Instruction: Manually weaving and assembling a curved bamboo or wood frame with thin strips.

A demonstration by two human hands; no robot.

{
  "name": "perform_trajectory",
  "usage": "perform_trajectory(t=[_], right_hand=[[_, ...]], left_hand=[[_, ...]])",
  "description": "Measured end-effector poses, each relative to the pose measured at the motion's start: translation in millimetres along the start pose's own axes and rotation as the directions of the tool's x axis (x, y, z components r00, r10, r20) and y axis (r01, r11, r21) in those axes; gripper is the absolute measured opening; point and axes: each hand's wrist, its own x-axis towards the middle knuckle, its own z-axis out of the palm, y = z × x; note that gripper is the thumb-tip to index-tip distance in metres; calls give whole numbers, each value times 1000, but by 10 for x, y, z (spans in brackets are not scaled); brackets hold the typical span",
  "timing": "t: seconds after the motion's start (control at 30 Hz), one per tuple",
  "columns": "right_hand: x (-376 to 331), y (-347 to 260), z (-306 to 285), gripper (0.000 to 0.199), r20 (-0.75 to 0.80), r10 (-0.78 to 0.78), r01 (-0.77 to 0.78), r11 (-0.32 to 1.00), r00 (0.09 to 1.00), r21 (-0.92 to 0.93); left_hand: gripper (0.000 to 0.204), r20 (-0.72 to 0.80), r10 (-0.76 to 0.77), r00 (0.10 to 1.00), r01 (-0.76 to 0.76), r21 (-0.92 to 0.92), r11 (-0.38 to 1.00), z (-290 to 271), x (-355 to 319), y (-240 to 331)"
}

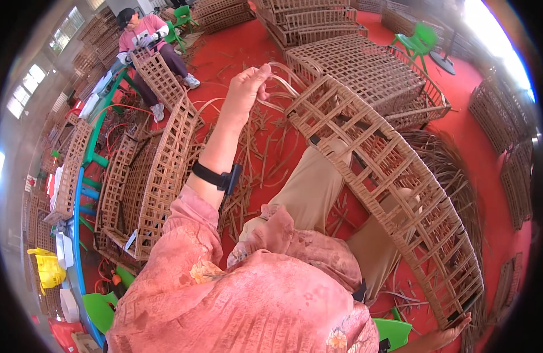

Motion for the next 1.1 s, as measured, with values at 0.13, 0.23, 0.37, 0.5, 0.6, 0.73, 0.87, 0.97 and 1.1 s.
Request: perform_trajectory(t=[0.13, 0.23, 0.37, 0.5, 0.6, 0.73, 0.87, 0.97, 1.1], right_hand=[[69, -65, -2, 36, -31, 26, -26, 1000, 999, 1], [88, -121, 13, 36, -73, 44, -45, 999, 996, -11], [88, -255, 79, 36, -127, 63, -66, 998, 990, -20], [548, -348, -606, 35, 224, 202, -228, 969, 954, 98], [683, -373, -792, 34, 425, 245, -330, 934, 871, 138], [495, -340, -532, 32, 242, 197, -227, 969, 950, 102], [366, -329, -467, 30, 182, 182, -199, 976, 966, 85], [323, -316, -433, 28, 164, 180, -195, 977, 970, 82], [246, -330, -388, 26, 141, 163, -175, 982, 977, 76]], left_hand=[[30, 315, -70, 946, 115, -126, 985, -187, 11, 89], [24, 448, -20, 894, 39, -35, 999, -431, -56, -18], [23, 455, -340, 823, 186, 349, 918, -784, -255, -292], [37, 579, -293, 761, 84, 360, 929, -719, -117, -262], [33, 474, -229, 850, 52, 357, 933, -668, 88, -114], [21, 276, 161, 948, -303, 611, 732, -322, 137, 166], [34, 596, 165, 786, -590, 642, 490, -185, 332, 229], [25, 724, 177, 666, -738, 605, 298, -145, 399, 285], [19, 718, -197, 667, -553, 655, 515, -79, 669, 443]])
